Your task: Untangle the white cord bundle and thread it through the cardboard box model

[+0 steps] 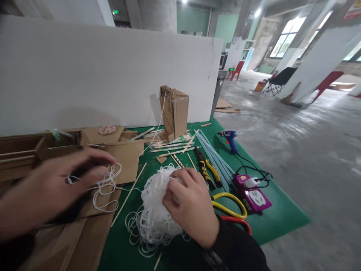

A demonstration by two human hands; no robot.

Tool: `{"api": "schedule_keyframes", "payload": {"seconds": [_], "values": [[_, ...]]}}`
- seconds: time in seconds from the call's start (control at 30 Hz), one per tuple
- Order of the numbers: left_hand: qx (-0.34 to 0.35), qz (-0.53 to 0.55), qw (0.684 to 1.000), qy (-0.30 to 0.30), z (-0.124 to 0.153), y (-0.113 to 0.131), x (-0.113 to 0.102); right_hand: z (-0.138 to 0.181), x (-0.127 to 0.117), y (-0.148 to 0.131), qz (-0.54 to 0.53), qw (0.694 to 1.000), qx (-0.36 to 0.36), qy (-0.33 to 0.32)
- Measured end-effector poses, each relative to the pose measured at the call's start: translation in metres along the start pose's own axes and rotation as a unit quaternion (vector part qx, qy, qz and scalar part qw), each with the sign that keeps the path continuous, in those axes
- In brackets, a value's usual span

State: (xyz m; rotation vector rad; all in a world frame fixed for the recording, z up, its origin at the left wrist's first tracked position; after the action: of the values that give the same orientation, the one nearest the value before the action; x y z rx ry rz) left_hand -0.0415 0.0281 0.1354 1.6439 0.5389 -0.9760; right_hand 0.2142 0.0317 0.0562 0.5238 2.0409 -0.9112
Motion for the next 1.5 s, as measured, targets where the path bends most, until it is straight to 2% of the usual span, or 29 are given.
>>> {"api": "schedule_keyframes", "payload": {"seconds": [0.07, 0.13, 0.23, 0.4, 0.6, 0.83, 0.97, 1.07, 1.17, 1.3, 1.4, 1.5], "values": [[0.061, -0.05, 0.995, -0.064, -0.01, 0.029, 0.038, -0.002, 0.0, -0.005, 0.008, 1.0, -0.012, -0.003], [0.101, -0.057, 0.986, -0.116, -0.02, 0.045, 0.065, -0.003, 0.0, -0.007, 0.016, 1.0, -0.016, -0.004], [0.1, -0.076, 0.982, -0.143, -0.032, 0.051, 0.081, -0.004, 0.001, -0.006, 0.025, 1.0, -0.014, -0.006], [0.093, -0.092, 0.981, -0.145, -0.036, 0.042, 0.081, -0.004, 0.004, -0.004, 0.014, 1.0, -0.007, -0.018], [0.153, -0.123, 0.976, -0.091, -0.031, 0.031, 0.081, -0.003, 0.008, -0.002, 0.001, 1.0, -0.004, -0.015], [0.176, -0.082, 0.976, -0.102, -0.027, 0.037, 0.08, -0.002, 0.013, -0.002, -0.001, 0.999, 0.009, -0.042], [0.151, -0.002, 0.979, -0.139, -0.027, 0.04, 0.086, -0.002, 0.016, -0.003, 0.003, 0.995, 0.018, -0.098], [0.127, 0.074, 0.979, -0.139, -0.028, 0.039, 0.085, -0.002, 0.02, -0.002, 0.025, 0.99, 0.03, -0.136], [0.098, 0.141, 0.977, -0.127, -0.028, 0.038, 0.077, -0.002, 0.025, 0.001, 0.054, 0.986, 0.048, -0.151], [0.093, 0.2, 0.967, -0.123, -0.022, 0.037, 0.067, -0.002, 0.032, 0.004, 0.084, 0.983, 0.063, -0.152], [0.102, 0.273, 0.948, -0.127, -0.013, 0.041, 0.063, -0.002, 0.037, 0.004, 0.09, 0.981, 0.065, -0.158], [0.129, 0.373, 0.911, -0.117, -0.005, 0.051, 0.057, -0.003, 0.039, 0.003, 0.096, 0.978, 0.07, -0.172]]}}
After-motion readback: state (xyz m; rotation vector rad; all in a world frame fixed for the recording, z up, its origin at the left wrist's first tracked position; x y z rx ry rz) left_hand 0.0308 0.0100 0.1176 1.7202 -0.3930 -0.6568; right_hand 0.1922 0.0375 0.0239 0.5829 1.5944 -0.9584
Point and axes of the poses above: each hand's wrist, its own z-axis away from the middle knuckle, its own x-axis out of the palm, y = z × x, the point moved 2 cm from there along -z, towards the middle knuckle, and after that the axes turned 14 degrees about -y, right-handed, at the moved point
